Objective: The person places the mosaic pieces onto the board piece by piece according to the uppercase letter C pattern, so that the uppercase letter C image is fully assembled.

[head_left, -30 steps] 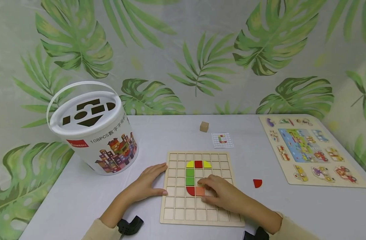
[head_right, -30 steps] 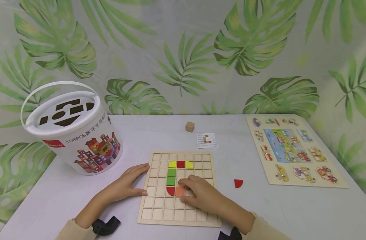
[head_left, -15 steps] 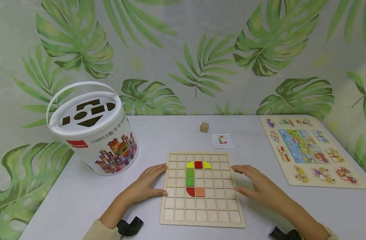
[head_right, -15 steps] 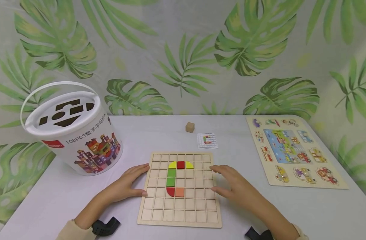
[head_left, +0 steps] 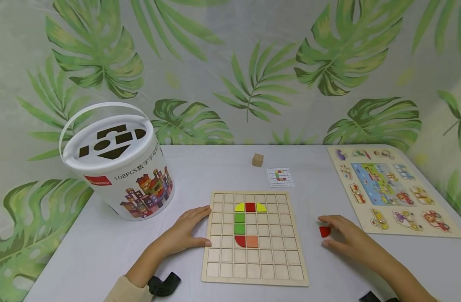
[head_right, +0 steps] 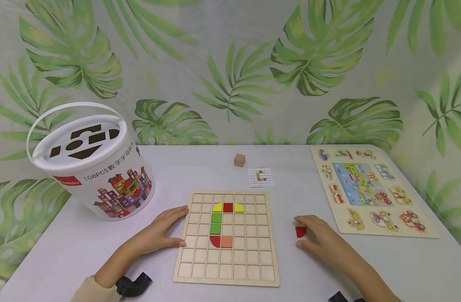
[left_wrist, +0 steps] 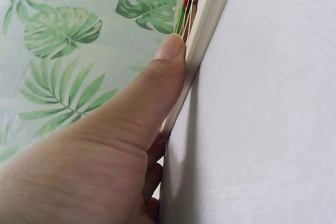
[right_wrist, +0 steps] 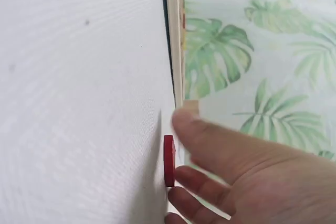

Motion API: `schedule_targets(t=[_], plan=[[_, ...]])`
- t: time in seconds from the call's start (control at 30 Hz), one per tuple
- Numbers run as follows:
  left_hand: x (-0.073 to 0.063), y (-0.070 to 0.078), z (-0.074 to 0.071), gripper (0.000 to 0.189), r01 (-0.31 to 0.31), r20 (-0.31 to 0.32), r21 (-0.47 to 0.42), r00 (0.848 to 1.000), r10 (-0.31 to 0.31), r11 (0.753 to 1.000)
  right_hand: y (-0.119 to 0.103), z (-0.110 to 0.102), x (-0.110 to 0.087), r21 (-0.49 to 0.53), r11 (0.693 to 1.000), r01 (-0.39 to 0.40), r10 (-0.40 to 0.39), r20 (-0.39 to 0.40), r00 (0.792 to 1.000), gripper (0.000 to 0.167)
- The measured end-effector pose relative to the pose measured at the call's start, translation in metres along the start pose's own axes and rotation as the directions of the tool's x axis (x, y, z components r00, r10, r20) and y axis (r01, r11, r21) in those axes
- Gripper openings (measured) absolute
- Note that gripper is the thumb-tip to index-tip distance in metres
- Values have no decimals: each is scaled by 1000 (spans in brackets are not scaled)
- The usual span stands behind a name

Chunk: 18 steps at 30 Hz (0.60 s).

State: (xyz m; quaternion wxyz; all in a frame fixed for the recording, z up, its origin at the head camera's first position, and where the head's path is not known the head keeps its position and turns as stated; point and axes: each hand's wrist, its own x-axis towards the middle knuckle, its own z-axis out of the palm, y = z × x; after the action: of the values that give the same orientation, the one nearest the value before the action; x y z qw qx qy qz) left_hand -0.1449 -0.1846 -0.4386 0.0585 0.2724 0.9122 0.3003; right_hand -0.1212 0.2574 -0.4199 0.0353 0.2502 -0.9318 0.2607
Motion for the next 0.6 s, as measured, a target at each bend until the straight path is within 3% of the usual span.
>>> schedule_targets(t=[0.17, 0.3, 0.47, 0.6], plan=[[0, -1, 0, 90, -3, -1, -2, 1000, 3, 1000, 8, 3, -1, -24, 1000, 21, -21, -31, 999, 28], [0, -1, 0, 89, -7, -4, -1, 1000, 7, 1000, 10, 5, 0, -8, 1000, 7, -7, -36, 999, 21], [0, -1, 0, 89, -8, -4, -4, 1000, 8, 1000, 6, 4, 3, -9, 1000, 16, -16, -58, 998, 26], [0, -1, 0, 90, -5, -4, -5, 1000, 5, 1000, -5, 2, 8, -7, 993, 121, -121, -130, 984, 35]])
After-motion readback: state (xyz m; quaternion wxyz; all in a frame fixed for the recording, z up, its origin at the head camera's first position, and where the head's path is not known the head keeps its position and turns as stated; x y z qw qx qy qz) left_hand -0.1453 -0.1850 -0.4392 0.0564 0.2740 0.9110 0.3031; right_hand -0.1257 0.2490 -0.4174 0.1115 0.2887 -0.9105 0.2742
